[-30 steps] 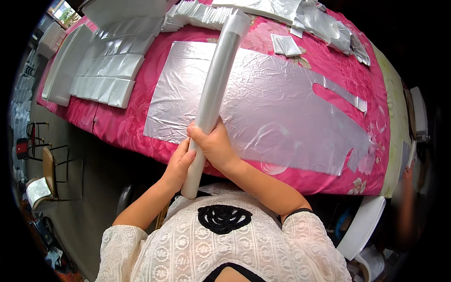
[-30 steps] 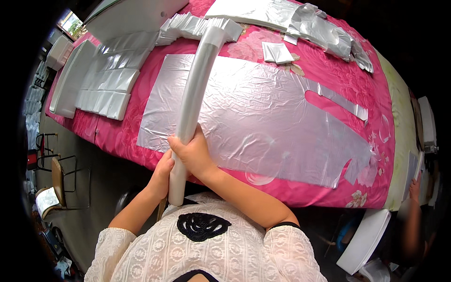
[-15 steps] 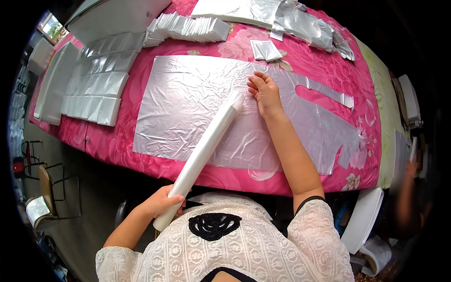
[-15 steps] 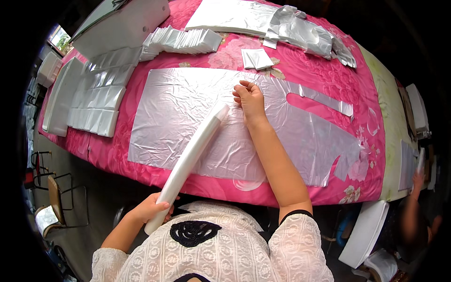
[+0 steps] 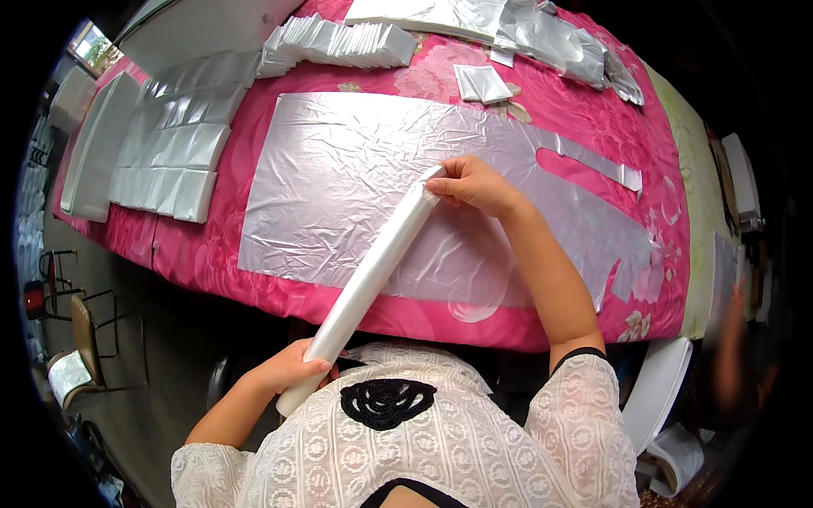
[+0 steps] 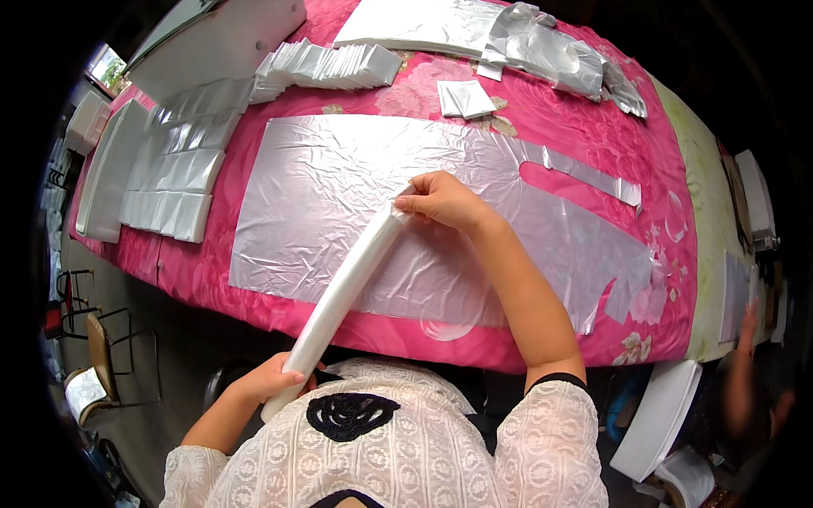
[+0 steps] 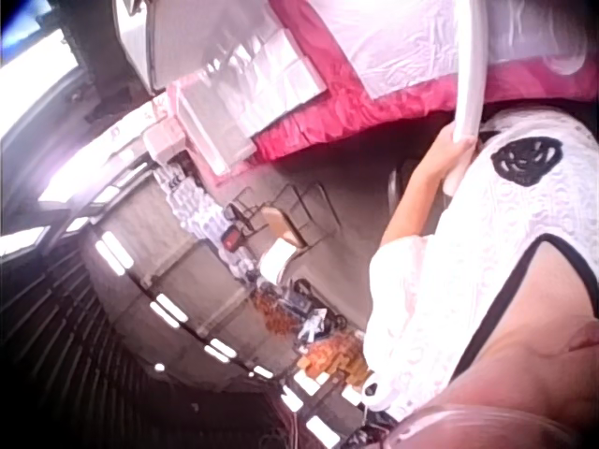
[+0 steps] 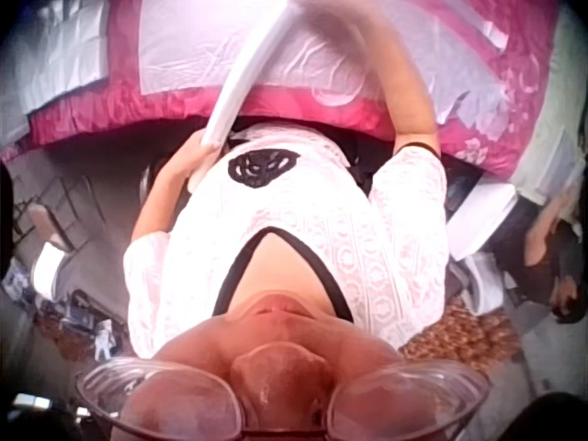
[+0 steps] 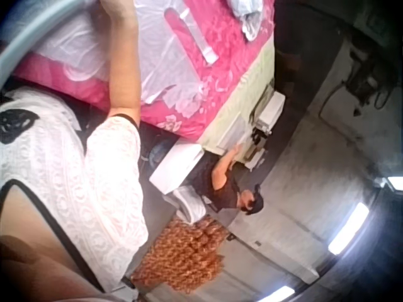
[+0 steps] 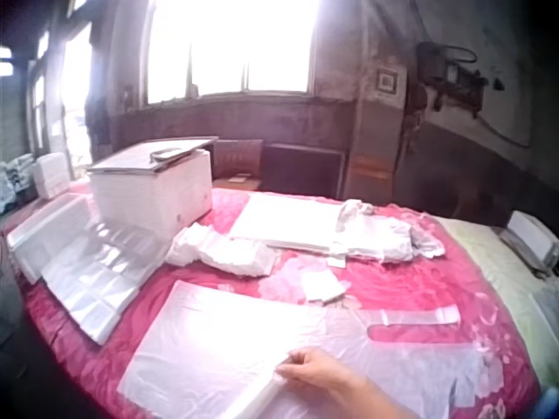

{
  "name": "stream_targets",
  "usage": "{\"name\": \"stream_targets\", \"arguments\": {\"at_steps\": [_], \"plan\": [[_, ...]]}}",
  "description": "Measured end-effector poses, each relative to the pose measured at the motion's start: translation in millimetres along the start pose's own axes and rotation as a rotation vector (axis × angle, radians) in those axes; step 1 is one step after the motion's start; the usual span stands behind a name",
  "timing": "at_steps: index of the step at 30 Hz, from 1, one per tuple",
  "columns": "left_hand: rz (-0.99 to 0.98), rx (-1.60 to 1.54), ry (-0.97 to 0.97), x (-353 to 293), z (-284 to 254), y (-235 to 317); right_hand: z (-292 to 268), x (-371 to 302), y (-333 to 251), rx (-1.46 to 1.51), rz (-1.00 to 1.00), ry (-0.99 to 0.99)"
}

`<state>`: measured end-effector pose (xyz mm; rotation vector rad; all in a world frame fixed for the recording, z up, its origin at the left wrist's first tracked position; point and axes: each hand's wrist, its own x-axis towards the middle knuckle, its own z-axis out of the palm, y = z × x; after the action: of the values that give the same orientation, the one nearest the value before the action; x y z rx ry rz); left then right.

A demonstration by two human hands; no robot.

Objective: The person wraps small white rectangular items in clear plastic film. They unroll a sheet of film, place an item on it, fold the film over the item, and smooth it out. The wrapped items are stacked on the table. The person repeats this process for multiple items.

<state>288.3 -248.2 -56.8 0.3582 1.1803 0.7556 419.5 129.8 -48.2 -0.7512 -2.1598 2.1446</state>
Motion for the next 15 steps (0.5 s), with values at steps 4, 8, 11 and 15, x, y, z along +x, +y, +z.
{"name": "stream_targets", "arguments": {"at_steps": [4,8,11,15], "plan": [[-0.064,0.058,-0.014,-10,-8,-7,-54,-13,4,-0.211,0.001,0.356],[-0.090,0.197,-0.001,-28,-23,-18,-144,-46,32,-0.281,0.048,0.645],[-0.087,0.337,-0.088,-34,-40,-15,-197,-73,54,-0.281,0.020,0.733],[-0.080,0.405,-0.163,-25,-33,24,-192,-64,52,-0.269,-0.050,0.678]]}}
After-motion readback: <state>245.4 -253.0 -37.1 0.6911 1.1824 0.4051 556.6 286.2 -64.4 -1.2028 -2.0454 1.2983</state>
